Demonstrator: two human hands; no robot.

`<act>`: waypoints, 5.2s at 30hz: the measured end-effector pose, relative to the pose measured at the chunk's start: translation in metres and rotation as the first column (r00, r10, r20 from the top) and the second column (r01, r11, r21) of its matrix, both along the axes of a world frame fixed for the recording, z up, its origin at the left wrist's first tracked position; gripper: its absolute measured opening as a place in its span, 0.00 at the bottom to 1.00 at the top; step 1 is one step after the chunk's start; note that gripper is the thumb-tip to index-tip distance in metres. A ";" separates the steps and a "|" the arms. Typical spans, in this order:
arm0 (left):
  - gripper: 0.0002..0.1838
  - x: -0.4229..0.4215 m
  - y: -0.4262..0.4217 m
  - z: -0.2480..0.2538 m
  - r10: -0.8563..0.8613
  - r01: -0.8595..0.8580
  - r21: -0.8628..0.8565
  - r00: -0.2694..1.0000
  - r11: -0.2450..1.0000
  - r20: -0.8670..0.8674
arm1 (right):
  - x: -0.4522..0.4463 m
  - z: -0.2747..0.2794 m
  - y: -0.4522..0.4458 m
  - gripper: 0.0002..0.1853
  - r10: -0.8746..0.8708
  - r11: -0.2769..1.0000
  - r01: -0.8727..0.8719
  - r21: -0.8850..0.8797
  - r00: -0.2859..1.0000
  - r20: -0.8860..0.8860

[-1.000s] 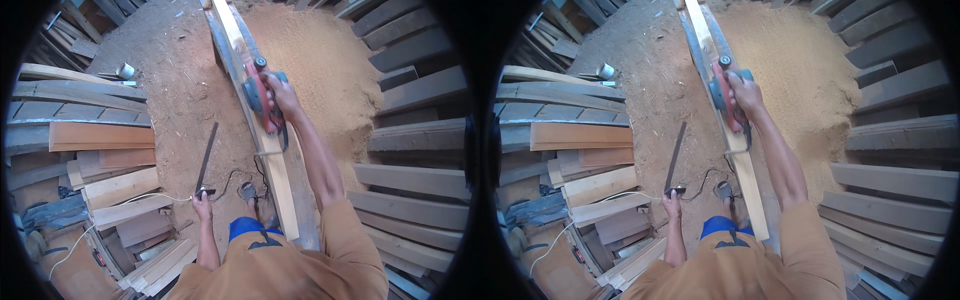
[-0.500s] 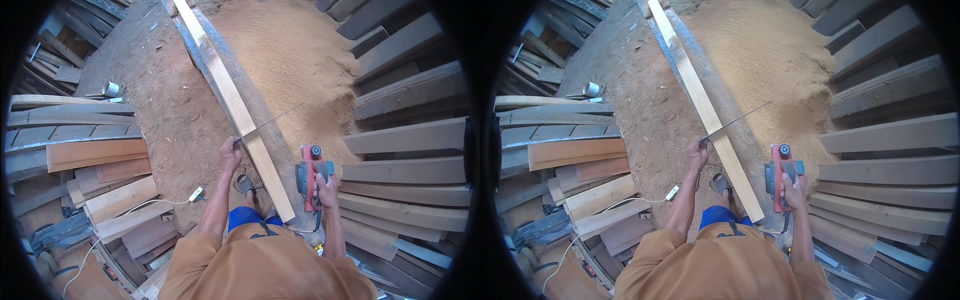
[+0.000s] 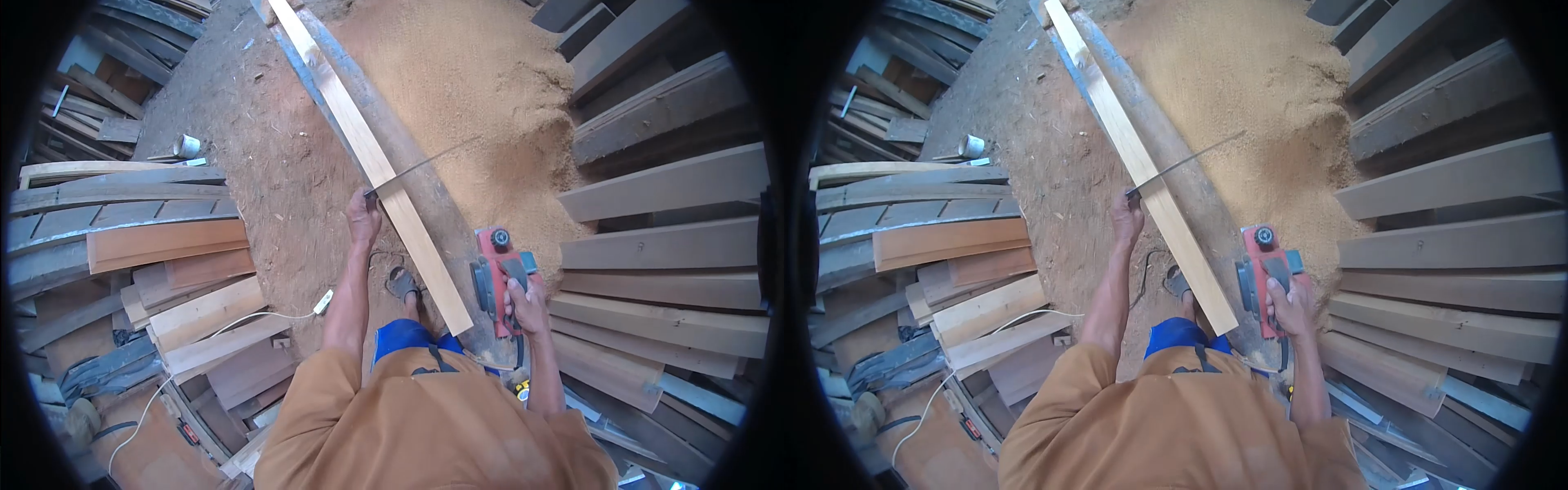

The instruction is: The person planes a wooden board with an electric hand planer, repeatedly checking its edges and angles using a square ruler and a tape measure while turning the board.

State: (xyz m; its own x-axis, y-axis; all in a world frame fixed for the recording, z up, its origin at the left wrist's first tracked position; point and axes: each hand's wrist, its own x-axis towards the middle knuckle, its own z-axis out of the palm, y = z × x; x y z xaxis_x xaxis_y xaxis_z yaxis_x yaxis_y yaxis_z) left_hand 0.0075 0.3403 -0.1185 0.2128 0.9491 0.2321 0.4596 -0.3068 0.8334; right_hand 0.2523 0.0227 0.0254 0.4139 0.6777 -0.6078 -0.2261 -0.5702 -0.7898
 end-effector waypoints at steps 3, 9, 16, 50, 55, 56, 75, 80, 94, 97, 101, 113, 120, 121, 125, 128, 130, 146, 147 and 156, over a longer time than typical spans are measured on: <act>0.07 -0.007 -0.024 0.008 -0.063 0.062 -0.020 0.997 0.998 -0.053 | -0.002 0.001 -0.001 0.17 -0.013 1.000 0.014 0.013 1.000 -0.012; 0.06 -0.006 -0.114 0.014 -0.095 0.095 -0.023 0.996 0.995 0.004 | 0.002 -0.005 -0.018 0.22 0.062 0.998 -0.062 0.008 0.998 0.014; 0.04 -0.005 -0.122 0.011 -0.057 0.056 -0.052 0.998 0.997 -0.016 | 0.004 -0.026 -0.060 0.26 0.238 0.966 -0.233 -0.115 0.971 0.026; 0.14 -0.079 -0.202 0.027 0.700 0.190 -0.929 0.613 0.318 0.365 | -0.118 -0.054 0.004 0.39 0.717 0.693 -0.472 -0.544 0.381 0.583; 0.12 -0.036 -0.217 0.005 0.397 0.480 -0.797 0.694 0.366 0.600 | -0.108 0.032 0.001 0.40 0.606 0.781 -0.455 -0.429 0.383 0.697; 0.12 -0.023 -0.216 0.033 0.371 0.494 -0.785 0.696 0.373 0.614 | -0.109 0.065 0.001 0.40 0.569 0.803 -0.443 -0.398 0.374 0.732; 0.10 -0.035 -0.095 0.344 -0.257 0.786 -0.186 0.401 0.590 0.879 | -0.118 0.322 0.106 0.51 -0.619 0.340 -0.567 0.750 0.465 0.633; 0.08 -0.073 -0.082 0.311 -0.335 0.329 -0.099 0.941 0.939 -0.050 | -0.114 0.338 0.119 0.49 -0.614 0.278 -0.587 0.760 0.500 0.611; 0.03 -0.175 -0.035 0.331 0.201 -0.374 0.020 0.541 0.927 0.817 | -0.118 0.346 0.125 0.50 -0.644 0.272 -0.614 0.741 0.456 0.615; 0.05 -0.172 -0.031 0.338 0.151 -0.302 -0.018 0.422 0.953 0.894 | -0.121 0.346 0.126 0.49 -0.635 0.269 -0.614 0.742 0.466 0.616; 0.08 -0.143 -0.025 0.350 0.115 -0.223 -0.027 0.391 0.974 0.913 | -0.126 0.349 0.123 0.50 -0.640 0.261 -0.627 0.734 0.457 0.618; 0.07 -0.028 0.028 0.379 -0.107 0.037 0.111 0.681 0.993 0.725 | -0.161 0.311 0.092 0.52 -0.516 0.392 -0.677 0.623 0.398 0.758; 0.09 -0.021 0.026 0.377 -0.100 0.054 0.087 0.709 0.995 0.698 | -0.163 0.302 0.099 0.48 -0.600 0.305 -0.649 0.697 0.438 0.670; 0.09 -0.022 0.026 0.378 -0.098 0.053 0.087 0.719 0.995 0.688 | -0.163 0.300 0.100 0.48 -0.599 0.297 -0.649 0.701 0.445 0.666; 0.09 -0.022 0.030 0.375 -0.074 0.050 0.055 0.719 0.997 0.691 | -0.164 0.305 0.098 0.48 -0.603 0.325 -0.651 0.686 0.417 0.681; 0.09 -0.023 0.025 0.379 -0.089 0.043 0.085 0.729 0.995 0.679 | -0.164 0.303 0.098 0.48 -0.588 0.324 -0.648 0.689 0.433 0.683; 0.08 -0.021 0.020 0.383 -0.116 0.021 0.148 0.733 0.989 0.670 | -0.163 0.299 0.099 0.48 -0.570 0.297 -0.639 0.710 0.479 0.668; 0.04 -0.142 0.014 0.313 0.183 -0.491 -0.015 0.294 0.871 0.938 | -0.119 0.354 0.126 0.48 -0.633 0.308 -0.556 0.772 0.486 0.603; 0.04 -0.158 0.015 0.300 0.184 -0.515 -0.018 0.273 0.857 0.944 | -0.115 0.355 0.127 0.47 -0.633 0.300 -0.559 0.773 0.489 0.600; 0.04 -0.196 -0.018 0.252 0.346 -0.459 -0.231 0.183 0.858 0.920 | -0.121 0.351 0.124 0.49 -0.574 0.312 -0.543 0.780 0.546 0.610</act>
